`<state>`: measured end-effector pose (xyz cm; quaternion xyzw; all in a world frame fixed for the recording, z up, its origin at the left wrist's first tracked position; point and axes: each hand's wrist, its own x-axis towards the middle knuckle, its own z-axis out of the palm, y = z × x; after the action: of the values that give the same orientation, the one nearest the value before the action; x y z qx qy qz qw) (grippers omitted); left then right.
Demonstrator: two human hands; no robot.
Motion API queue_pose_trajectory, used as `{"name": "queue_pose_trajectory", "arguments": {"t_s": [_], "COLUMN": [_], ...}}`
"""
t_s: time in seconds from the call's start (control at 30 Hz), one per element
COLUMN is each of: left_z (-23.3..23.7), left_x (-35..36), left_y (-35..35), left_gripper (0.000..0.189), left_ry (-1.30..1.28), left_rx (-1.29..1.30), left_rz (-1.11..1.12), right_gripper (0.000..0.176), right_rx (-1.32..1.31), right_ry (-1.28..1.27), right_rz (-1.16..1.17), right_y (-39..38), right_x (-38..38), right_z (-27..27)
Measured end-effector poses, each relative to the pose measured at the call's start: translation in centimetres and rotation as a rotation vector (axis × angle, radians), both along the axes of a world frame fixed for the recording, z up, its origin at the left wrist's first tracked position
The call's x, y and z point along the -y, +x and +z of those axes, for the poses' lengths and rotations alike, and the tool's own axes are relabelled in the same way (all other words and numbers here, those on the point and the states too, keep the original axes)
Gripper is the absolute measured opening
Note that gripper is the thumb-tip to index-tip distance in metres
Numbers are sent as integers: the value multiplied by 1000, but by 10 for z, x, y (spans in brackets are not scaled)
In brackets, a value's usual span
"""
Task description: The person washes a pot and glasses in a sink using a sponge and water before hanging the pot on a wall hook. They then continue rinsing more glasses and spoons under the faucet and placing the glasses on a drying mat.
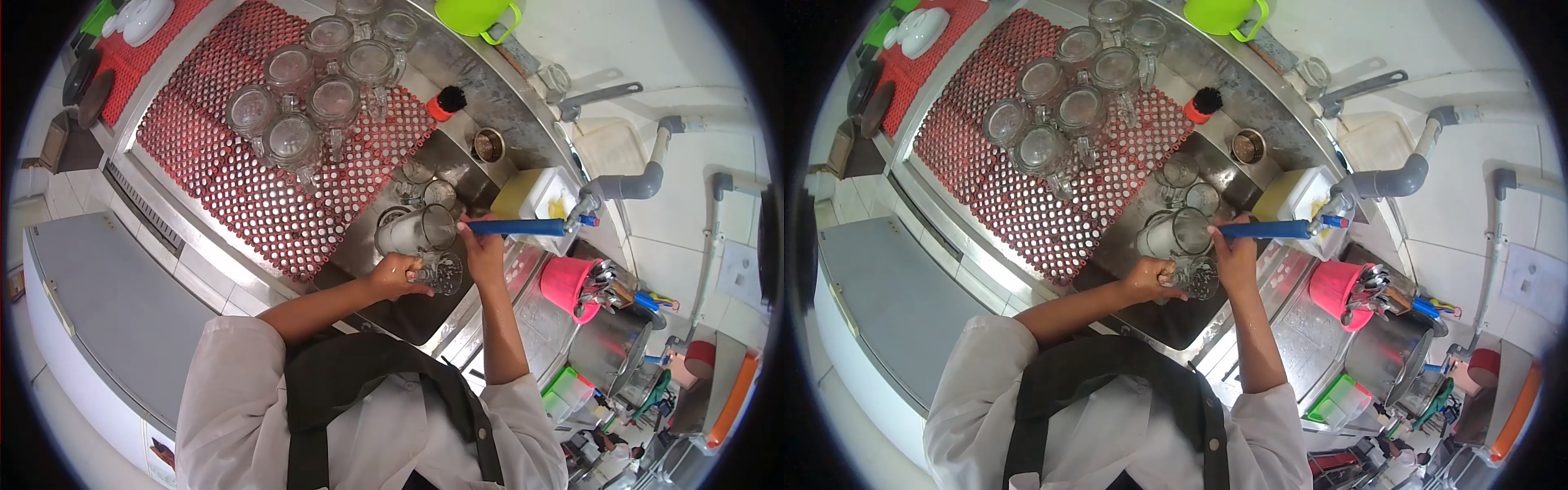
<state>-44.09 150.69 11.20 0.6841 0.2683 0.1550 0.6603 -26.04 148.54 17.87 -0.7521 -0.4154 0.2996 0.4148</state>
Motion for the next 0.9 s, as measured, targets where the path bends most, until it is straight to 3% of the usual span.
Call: {"name": "queue_pose_trajectory", "arguments": {"t_s": [0.23, 0.3, 0.4, 0.5, 0.6, 0.73, 0.9], "left_z": [-3, -10, -14, -22, -35, -57, -85], "left_x": [-7, -13, -25, -25, -20, -17, -20], "left_y": [12, 27, 59, 91, 113, 122, 95], "left_gripper": [45, 45, 53, 56, 54, 52, 49], "left_ry": [148, 208, 234, 352, 481, 562, 566], "left_rx": [-123, -208, -594, -659, -717, -723, -422], "left_rz": [-159, -234, -560, -890, -984, -943, -601], "right_gripper": [20, 19, 18, 20, 24, 38, 35], "right_rx": [-355, -240, -109, 19, 74, 68, -33], "right_ry": [106, 71, 24, -50, -82, -142, -111], "right_rz": [31, 92, 109, 97, 90, 115, 140], "right_y": [-15, -9, -9, -9, -10, -14, -8], "right_x": [-14, -11, -9, -8, -8, -10, -2], "right_z": [3, 0, 6, 15, 13, 20, 15]}}
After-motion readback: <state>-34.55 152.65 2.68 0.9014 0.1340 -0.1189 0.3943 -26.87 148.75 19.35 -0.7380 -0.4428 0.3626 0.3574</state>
